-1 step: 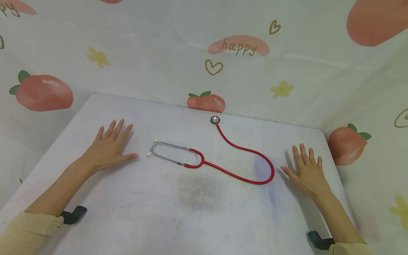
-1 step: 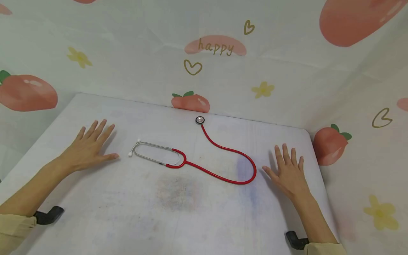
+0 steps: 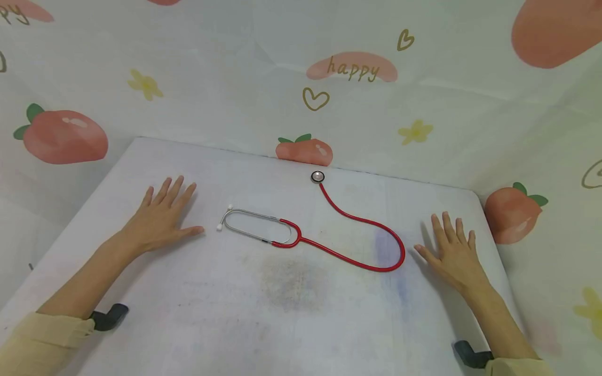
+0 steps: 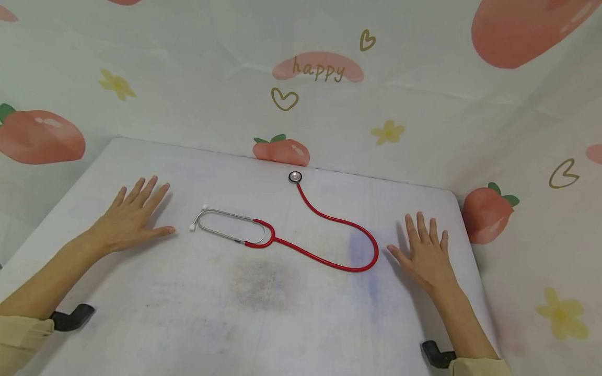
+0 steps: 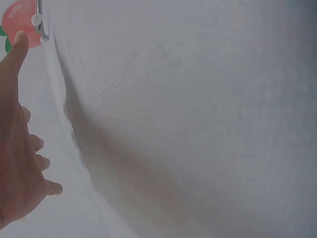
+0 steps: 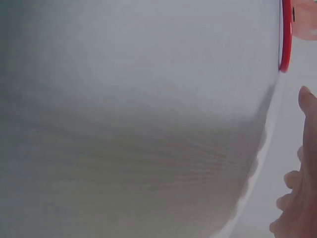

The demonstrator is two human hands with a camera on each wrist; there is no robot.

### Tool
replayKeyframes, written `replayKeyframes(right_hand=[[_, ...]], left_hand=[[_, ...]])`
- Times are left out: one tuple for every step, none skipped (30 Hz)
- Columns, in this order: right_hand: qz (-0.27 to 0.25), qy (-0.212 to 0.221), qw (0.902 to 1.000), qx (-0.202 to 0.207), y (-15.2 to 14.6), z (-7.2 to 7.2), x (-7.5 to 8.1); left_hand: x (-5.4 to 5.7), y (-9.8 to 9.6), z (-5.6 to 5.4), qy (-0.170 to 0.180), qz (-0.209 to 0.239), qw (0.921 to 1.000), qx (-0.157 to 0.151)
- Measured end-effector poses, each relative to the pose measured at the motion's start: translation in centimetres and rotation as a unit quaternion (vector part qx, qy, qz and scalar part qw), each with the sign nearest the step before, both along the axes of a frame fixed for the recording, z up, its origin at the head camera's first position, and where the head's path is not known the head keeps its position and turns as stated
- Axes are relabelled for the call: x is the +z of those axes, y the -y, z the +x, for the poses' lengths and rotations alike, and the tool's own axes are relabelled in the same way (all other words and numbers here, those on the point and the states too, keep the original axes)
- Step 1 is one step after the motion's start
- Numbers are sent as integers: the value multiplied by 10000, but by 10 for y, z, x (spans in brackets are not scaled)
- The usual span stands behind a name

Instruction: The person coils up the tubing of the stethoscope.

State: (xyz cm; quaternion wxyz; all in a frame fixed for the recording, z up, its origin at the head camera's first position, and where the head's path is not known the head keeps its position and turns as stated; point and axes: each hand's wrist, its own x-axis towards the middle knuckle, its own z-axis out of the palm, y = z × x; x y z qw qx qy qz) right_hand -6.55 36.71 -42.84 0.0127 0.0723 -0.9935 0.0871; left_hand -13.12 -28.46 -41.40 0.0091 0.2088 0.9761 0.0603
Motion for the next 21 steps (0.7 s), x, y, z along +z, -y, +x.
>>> replayKeyframes(right_hand=[[-1,1,10000,-3,0,0,0],[-5,-3,10000,-5,0,0,0],[-15,-8,10000,-9,0,0,0],[-17,-6,10000,-8,-1,-1,1],[-28,-3,10000,-19,-1,0,1],[-62,-15,10000,-13,0,0,1],[-97,-13,10000,-10,0,0,1],[-125,-18,9999,0,0,1,0],[-147,-20,9999,19,0,2,0],[-154,-19,9999,39,1,2,-1],[-158,-31,9999,61,1,3,-1],[-166,-49,9998,98,2,4,-2],[-163,-74,9998,131,3,5,-2],[-156,-120,9997,176,3,6,-2],[-142,-165,9995,216,4,7,-2],[-141,-214,9994,250,5,8,-1],[-153,-264,9991,290,7,9,-1],[-157,-315,9988,332,8,10,0],[-160,-353,9986,367,9,10,0],[-171,-388,9983,408,11,11,1],[-180,-426,9979,450,12,12,2]], left_hand=[[0,0,0,-9,-4,10000,-7],[1,0,0,-13,-5,10000,-11],[1,0,0,-16,-1,10000,-13],[1,0,-1,-17,2,10000,-13],[1,0,0,-8,-3,10000,-8],[2,0,0,-9,-3,10000,-8],[2,0,0,-9,4,10000,-12],[2,1,1,-1,3,10000,-5],[1,1,2,8,-1,10000,5],[1,2,3,15,1,10000,16],[1,2,3,24,11,10000,21],[0,3,4,14,17,10000,24],[0,3,5,13,33,10000,26],[0,3,6,12,44,10000,25],[0,3,7,6,61,10000,12],[0,3,8,-5,78,10000,-6],[0,3,8,-21,91,10000,-31],[-1,2,9,-40,101,9999,-54],[-1,2,9,-43,109,9999,-75],[-1,1,10,-49,115,9999,-94],[-1,0,10,-59,125,9998,-112]])
